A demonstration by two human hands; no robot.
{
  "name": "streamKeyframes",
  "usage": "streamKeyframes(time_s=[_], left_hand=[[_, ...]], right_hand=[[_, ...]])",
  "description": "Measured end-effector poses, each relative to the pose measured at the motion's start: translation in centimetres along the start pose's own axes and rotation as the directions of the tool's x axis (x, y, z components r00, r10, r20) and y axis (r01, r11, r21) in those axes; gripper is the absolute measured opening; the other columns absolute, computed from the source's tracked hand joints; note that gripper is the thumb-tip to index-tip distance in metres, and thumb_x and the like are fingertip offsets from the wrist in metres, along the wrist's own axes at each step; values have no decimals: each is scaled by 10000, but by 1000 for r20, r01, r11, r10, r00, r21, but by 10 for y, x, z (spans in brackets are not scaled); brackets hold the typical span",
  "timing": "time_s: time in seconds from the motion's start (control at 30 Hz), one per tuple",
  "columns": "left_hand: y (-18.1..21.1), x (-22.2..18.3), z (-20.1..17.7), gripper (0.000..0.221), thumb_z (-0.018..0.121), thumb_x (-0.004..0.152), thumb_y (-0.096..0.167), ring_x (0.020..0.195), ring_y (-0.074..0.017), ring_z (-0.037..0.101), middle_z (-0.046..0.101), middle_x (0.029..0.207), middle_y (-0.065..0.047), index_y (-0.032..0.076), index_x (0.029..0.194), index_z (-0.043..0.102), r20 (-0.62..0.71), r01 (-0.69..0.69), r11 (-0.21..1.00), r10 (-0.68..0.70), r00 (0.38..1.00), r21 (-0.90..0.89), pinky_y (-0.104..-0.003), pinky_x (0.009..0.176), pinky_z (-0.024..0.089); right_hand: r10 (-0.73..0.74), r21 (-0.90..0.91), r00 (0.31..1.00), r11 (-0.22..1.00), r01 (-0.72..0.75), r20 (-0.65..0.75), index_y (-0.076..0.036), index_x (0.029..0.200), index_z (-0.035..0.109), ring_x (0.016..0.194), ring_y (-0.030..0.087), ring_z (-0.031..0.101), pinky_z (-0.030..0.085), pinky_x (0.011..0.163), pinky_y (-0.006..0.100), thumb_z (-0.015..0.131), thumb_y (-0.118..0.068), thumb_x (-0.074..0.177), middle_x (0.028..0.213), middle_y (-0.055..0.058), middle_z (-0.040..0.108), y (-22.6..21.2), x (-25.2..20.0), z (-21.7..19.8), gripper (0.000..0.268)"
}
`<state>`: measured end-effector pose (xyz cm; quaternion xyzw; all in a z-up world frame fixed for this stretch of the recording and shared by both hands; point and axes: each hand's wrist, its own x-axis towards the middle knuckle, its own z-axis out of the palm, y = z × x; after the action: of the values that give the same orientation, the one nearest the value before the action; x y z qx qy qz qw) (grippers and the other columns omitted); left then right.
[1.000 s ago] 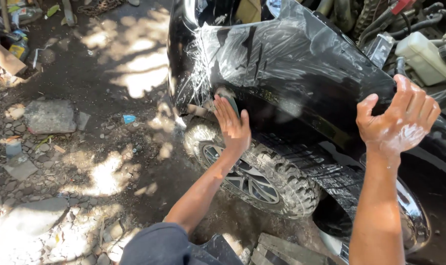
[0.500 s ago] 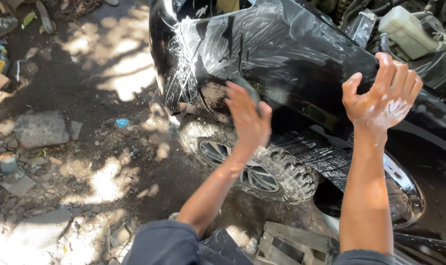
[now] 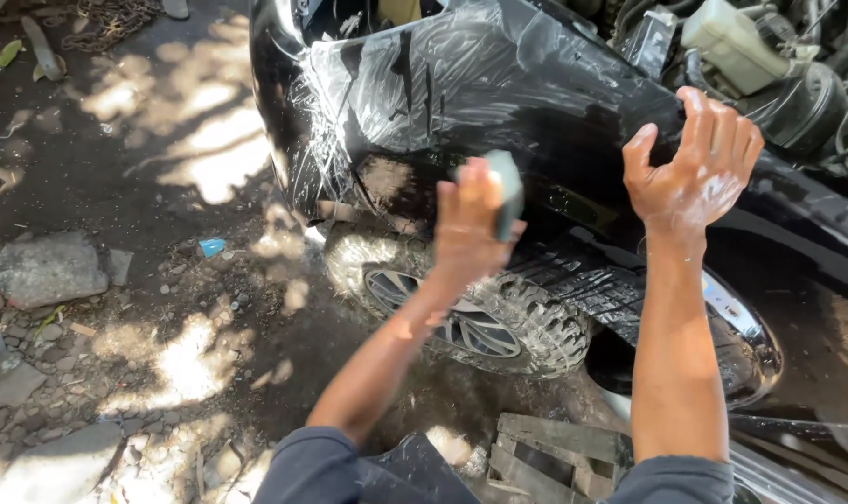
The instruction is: Wet sanding the fender of a black car to prepare for surface repair or painting.
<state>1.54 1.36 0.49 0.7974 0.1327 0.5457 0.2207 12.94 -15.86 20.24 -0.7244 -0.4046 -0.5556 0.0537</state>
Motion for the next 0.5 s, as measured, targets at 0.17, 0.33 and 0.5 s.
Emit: streamKeyframes(time_s=[0.17,0.33,0.5], left_hand=[[-24,13,15,774,333,1168,447,1633,-410,26,34,1787,-299,-33,1701,44,-180,418,908,-417,891,-37,-561,1337,38],[59,-5,20,770,508,1028,468,1521,-444,234,249,1625,-304,-13,1573,254,137,-27,999,32,990,-40,-641,1242,146],[-36,16,0,770,451,1082,497,1595,-491,207,241,1651,-287,-28,1593,216,229,84,990,-107,967,109,-614,1336,157]], right_hand=[[-1,-40,1000,999,0,-28,-33,1230,634,1077,310,575,450,1052,445,584,-208,996,1107,111,621,-1,2,4,297],[9,-5,1000,1000,-9,-16,-34,1261,632,1092,303,578,452,1078,443,566,-203,968,1139,110,625,1,-1,0,345],[20,-4,1000,1000,-20,-7,-31,1248,637,1085,313,575,452,1059,446,567,-208,959,1123,111,627,-1,3,2,346]])
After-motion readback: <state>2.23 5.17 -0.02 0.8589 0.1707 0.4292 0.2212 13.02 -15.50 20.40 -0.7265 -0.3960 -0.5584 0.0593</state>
